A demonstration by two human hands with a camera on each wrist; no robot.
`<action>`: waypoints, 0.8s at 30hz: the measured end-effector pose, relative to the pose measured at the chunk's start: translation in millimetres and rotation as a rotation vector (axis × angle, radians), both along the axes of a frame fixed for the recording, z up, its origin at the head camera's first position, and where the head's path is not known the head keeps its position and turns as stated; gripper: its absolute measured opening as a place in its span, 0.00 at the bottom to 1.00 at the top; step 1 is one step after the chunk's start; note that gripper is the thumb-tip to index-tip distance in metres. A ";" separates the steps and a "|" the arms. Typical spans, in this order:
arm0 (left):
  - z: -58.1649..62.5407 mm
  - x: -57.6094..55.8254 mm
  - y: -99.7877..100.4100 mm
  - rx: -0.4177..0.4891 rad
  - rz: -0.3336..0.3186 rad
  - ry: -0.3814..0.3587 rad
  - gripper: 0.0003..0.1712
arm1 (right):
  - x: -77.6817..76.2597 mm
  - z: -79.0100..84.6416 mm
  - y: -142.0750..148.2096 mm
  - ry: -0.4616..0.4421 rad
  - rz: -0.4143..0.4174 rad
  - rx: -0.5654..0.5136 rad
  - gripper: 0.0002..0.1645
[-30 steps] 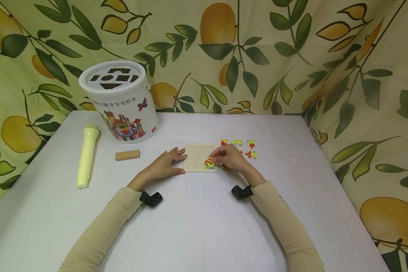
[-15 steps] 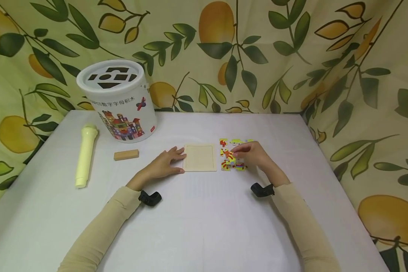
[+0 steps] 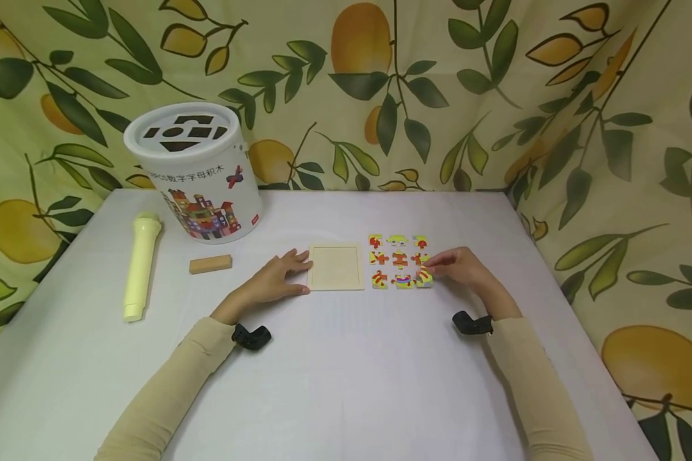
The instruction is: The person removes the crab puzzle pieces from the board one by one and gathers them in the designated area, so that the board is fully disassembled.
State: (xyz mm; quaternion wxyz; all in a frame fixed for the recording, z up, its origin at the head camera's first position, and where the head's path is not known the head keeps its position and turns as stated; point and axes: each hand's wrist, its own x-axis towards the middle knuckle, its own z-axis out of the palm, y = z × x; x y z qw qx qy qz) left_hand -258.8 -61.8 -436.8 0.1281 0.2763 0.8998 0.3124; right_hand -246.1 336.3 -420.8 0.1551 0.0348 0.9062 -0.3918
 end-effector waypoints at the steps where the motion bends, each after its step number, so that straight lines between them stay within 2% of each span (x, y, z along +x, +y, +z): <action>1: 0.0 0.0 0.0 0.001 -0.001 0.004 0.36 | 0.5 -1.2 1.4 -0.003 0.000 0.006 0.21; 8: 0.1 0.4 -0.3 0.009 0.002 -0.002 0.36 | 4.5 -6.0 6.0 -0.004 -0.005 0.020 0.20; 17: -1.2 -0.5 -0.4 0.007 -0.002 0.001 0.36 | 7.4 -2.9 4.7 -0.015 -0.024 0.015 0.21; 24: 0.5 0.4 -0.4 0.007 -0.004 -0.006 0.36 | 8.6 -2.3 7.1 -0.007 -0.005 0.003 0.20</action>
